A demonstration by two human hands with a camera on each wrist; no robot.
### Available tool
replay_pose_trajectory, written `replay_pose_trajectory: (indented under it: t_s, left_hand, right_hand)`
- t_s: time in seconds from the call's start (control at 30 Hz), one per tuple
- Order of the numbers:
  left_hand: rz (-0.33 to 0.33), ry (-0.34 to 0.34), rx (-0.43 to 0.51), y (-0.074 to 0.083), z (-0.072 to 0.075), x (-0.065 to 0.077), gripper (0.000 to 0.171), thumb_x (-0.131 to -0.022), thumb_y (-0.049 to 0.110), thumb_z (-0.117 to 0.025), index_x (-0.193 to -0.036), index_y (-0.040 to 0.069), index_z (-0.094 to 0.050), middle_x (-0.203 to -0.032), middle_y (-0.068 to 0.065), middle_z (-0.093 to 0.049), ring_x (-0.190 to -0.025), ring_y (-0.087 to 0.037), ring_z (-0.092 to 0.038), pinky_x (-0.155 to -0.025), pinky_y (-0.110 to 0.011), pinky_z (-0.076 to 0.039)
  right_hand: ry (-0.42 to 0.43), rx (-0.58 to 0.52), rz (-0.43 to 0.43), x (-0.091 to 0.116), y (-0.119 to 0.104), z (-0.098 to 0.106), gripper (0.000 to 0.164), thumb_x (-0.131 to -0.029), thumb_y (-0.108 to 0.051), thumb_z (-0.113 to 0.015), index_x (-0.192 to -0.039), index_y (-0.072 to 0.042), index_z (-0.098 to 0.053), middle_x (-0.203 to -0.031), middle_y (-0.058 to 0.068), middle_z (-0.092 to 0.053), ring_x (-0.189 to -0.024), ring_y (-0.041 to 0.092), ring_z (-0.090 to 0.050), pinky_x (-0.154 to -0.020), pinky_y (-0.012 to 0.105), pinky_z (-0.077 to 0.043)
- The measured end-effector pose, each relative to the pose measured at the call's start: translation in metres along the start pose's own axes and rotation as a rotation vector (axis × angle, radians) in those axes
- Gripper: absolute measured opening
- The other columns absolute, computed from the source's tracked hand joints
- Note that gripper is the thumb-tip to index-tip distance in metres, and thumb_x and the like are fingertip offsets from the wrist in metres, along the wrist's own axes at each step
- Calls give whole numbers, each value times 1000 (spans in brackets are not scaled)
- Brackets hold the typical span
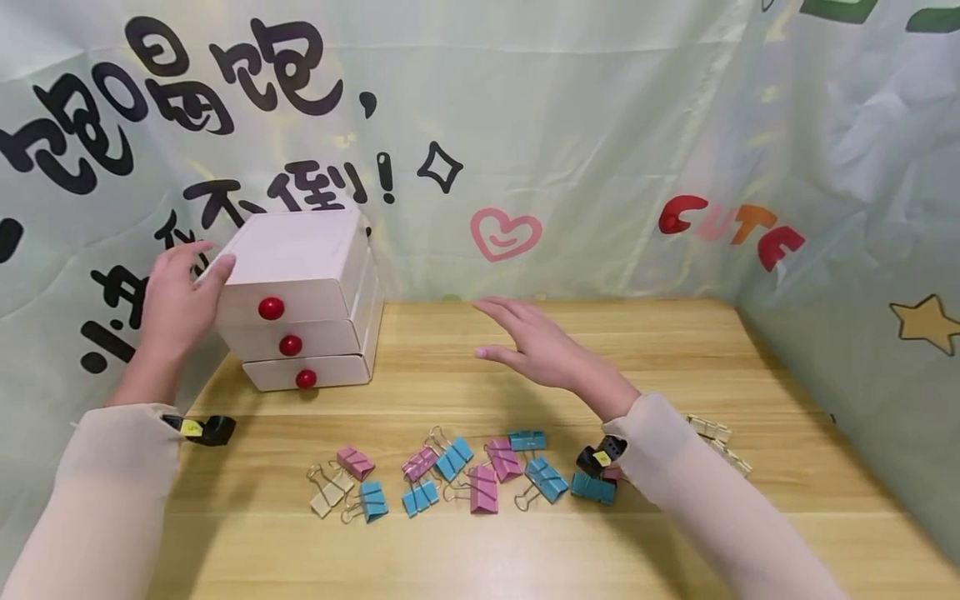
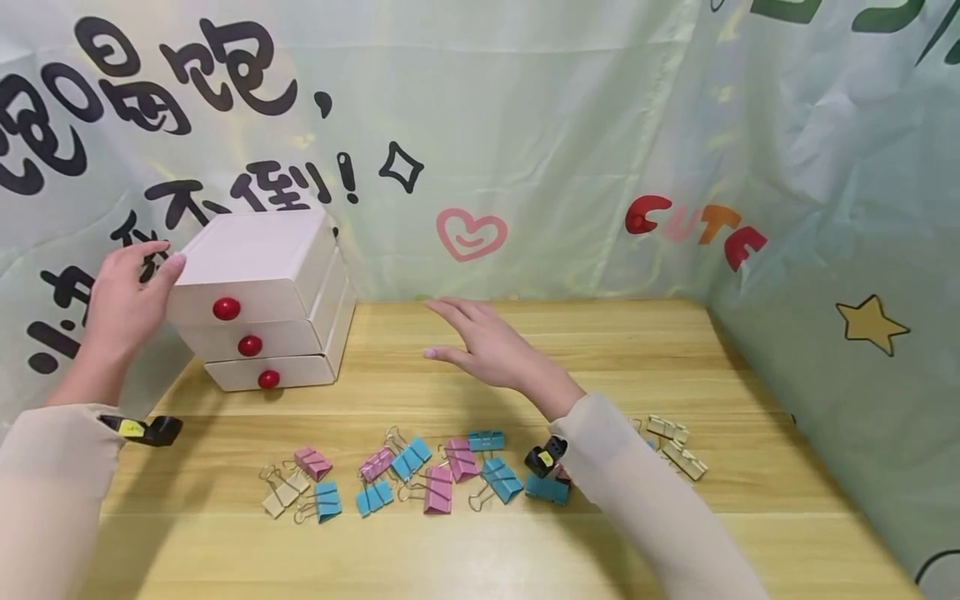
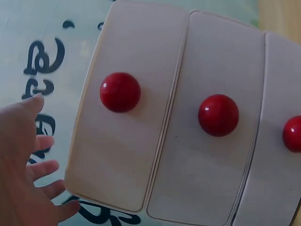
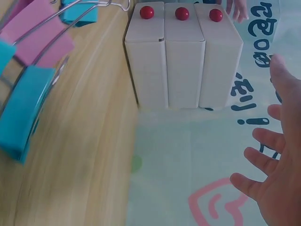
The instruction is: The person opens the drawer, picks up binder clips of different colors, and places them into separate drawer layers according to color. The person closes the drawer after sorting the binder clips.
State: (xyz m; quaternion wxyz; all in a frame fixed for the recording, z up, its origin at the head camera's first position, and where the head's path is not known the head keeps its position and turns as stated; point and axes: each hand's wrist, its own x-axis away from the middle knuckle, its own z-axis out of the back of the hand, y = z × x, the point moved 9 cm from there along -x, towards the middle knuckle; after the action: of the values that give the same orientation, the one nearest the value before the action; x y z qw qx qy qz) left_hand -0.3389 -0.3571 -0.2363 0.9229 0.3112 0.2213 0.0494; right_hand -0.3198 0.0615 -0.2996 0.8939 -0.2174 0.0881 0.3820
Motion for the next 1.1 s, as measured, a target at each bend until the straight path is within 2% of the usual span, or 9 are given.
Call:
replay_pose_trajectory:
  t_s: [0.1, 0.23, 0.33, 0.5, 0.57, 0.77, 0.93, 1.1]
  left_hand:
    - [75, -65, 71, -12, -5, -6, 73, -100, 57, -32, -156, 12, -22, -157, -24, -19, -139, -48, -24, -106, -69, -22]
    - [132, -144, 162, -23, -14, -12, 75, -100, 58, -30, -158, 13, -14, -158, -22, -18, -140, -46, -23, -107, -66, -23]
    - [129, -171, 193, -28, -18, -16, 74, -101, 54, -30, -157, 9, -13, -159, -22, -17, -140, -46, -22, -109, -65, -21]
    - [137, -231, 173, -38, -27, -16, 75, -101, 54, -28, -157, 9, -8, -160, -24, -7, -140, -51, -15, -107, -71, -14]
    - [151, -230, 168, -42, -28, -15, 74, -101, 55, -27, -158, 12, -7, -161, -22, -4, -142, -51, -12, -106, -72, -12]
    - [152, -200, 191, -45, -28, -15, 71, -101, 52, -29, -158, 14, -11, -161, -19, -6, -142, -49, -14, -107, -70, -14]
    - [152, -220, 177, -45, -29, -15, 71, -101, 53, -30, -158, 15, -12, -160, -22, -10, -138, -51, -19, -107, -71, -16]
    - [117, -223, 132, -40, -29, -13, 70, -101, 52, -32, -157, 12, -19, -155, -28, -20, -131, -52, -28, -103, -72, -20]
  right_hand:
    - [21, -38, -10, -8, -2, -3, 72, -96, -54, -54, -155, -21, -29, -154, 7, -34, -140, 29, -31, -112, 52, -27]
    - [45, -92, -19, -17, -6, -8, 71, -96, -52, -54, -155, -21, -29, -154, 7, -34, -141, 27, -31, -112, 51, -28]
    - [56, -132, -19, -23, -12, -9, 71, -97, -51, -54, -155, -20, -29, -155, 6, -33, -141, 26, -30, -112, 50, -28]
    - [64, -171, -25, -30, -19, -13, 70, -97, -50, -55, -155, -20, -29, -156, 5, -32, -142, 24, -29, -113, 48, -27]
    - [65, -185, -27, -33, -21, -14, 69, -97, -49, -54, -155, -19, -29, -156, 5, -32, -143, 24, -28, -113, 48, -27]
    - [66, -220, -40, -40, -24, -18, 69, -97, -52, -53, -155, -22, -29, -156, 4, -32, -143, 22, -28, -113, 47, -27]
    - [62, -221, -49, -46, -23, -21, 69, -97, -54, -52, -155, -23, -29, -156, 2, -32, -142, 21, -29, -113, 47, -28]
    - [49, -224, -57, -53, -23, -23, 69, -97, -55, -51, -155, -24, -30, -156, 2, -32, -142, 21, -29, -113, 46, -28]
